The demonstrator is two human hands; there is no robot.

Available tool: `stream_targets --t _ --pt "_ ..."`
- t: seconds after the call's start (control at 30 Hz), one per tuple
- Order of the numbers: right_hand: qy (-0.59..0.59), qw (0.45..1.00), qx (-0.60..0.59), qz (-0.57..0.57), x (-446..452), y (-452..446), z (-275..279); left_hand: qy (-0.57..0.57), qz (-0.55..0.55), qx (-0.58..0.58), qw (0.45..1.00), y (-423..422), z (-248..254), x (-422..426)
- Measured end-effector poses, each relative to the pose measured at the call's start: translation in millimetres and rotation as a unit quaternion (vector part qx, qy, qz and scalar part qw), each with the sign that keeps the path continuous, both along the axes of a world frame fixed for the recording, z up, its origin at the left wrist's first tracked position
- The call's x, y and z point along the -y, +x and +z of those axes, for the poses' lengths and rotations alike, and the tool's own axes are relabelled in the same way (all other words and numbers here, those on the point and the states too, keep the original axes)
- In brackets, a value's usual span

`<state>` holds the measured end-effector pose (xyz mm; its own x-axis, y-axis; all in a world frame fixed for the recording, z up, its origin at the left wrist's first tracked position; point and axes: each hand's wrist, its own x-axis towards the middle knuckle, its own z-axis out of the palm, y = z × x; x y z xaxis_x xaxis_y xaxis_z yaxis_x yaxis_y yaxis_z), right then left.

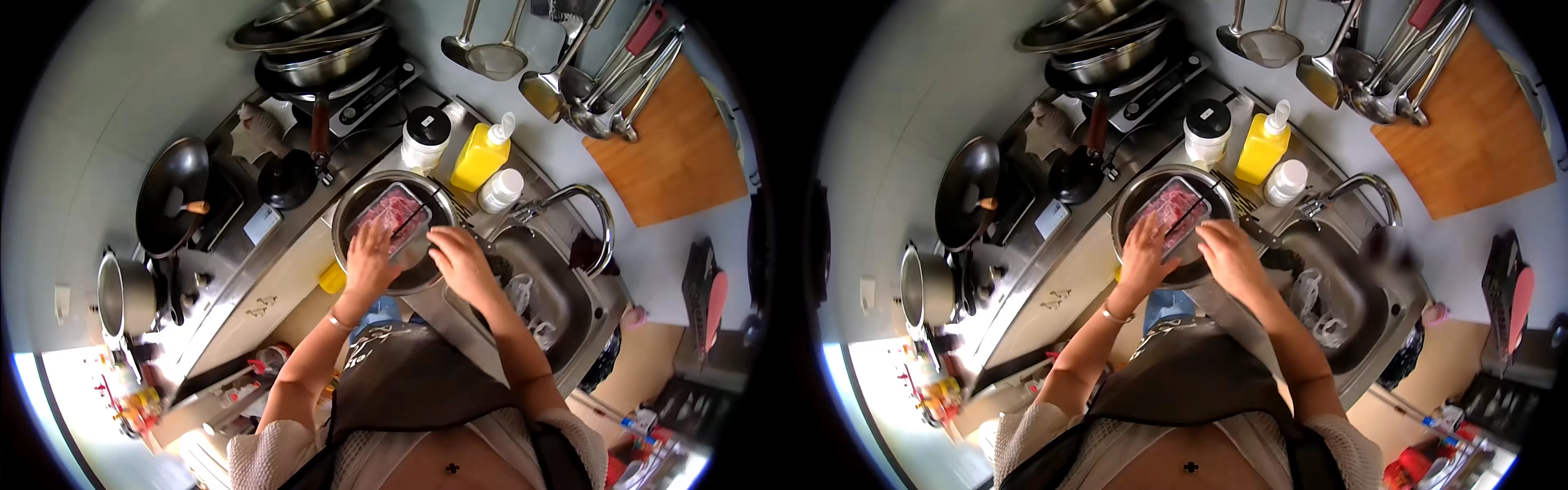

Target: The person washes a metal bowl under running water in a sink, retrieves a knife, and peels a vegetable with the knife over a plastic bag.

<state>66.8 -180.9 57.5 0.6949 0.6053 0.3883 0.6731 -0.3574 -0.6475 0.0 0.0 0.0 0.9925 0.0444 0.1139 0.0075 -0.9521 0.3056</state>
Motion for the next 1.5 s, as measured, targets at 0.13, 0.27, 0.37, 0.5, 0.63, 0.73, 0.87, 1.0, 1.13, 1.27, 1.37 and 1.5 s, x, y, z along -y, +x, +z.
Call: stream_targets --t 0.13,0.27,0.37,0.5,0.63,0.73,0.87,1.0,1.13,1.27,1.37,1.5 --pt "-0.017 0.998 -0.015 -0.054 -29 23 15 0.099 -0.026 -0.070 0.992 30 -31 -3" --pt "-0.022 0.997 0.000 -0.073 -56 46 28 0.118 -0.053 -0.038 0.991 24 -53 -16" --pt "-0.011 0.997 0.009 -0.076 -81 67 45 0.124 -0.081 -0.014 0.989 27 -51 -33" --pt "-0.010 0.998 0.024 -0.059 -111 98 63 0.111 -0.143 -0.012 0.983 35 -40 -53" --pt "-0.014 0.998 0.040 -0.038 -148 135 92 0.092 -0.162 -0.044 0.982 43 -39 -69" --pt "-0.005 0.999 0.024 -0.036 -178 165 110 0.107 -0.171 -0.046 0.978 50 -36 -80" --pt "0.114 0.983 -0.120 -0.082 -234 233 125 0.127 -0.174 -0.039 0.976 64 -38 -94" --pt "0.315 0.853 -0.385 -0.155 -306 304 144 0.133 -0.183 -0.010 0.974 78 -40 -110" --pt "0.306 0.804 -0.461 -0.215 -351 349 138 0.137 -0.200 0.007 0.970 93 -34 -125" --pt "0.385 0.780 -0.436 -0.233 -361 377 124 0.119 -0.209 0.048 0.969 101 -33 -136" --pt "0.435 0.788 -0.374 -0.224 -336 361 131 0.121 -0.217 0.054 0.967 101 -34 -139" --pt "0.478 0.819 -0.308 -0.079 -278 312 155 0.151 -0.235 0.034 0.960 108 -45 -140"
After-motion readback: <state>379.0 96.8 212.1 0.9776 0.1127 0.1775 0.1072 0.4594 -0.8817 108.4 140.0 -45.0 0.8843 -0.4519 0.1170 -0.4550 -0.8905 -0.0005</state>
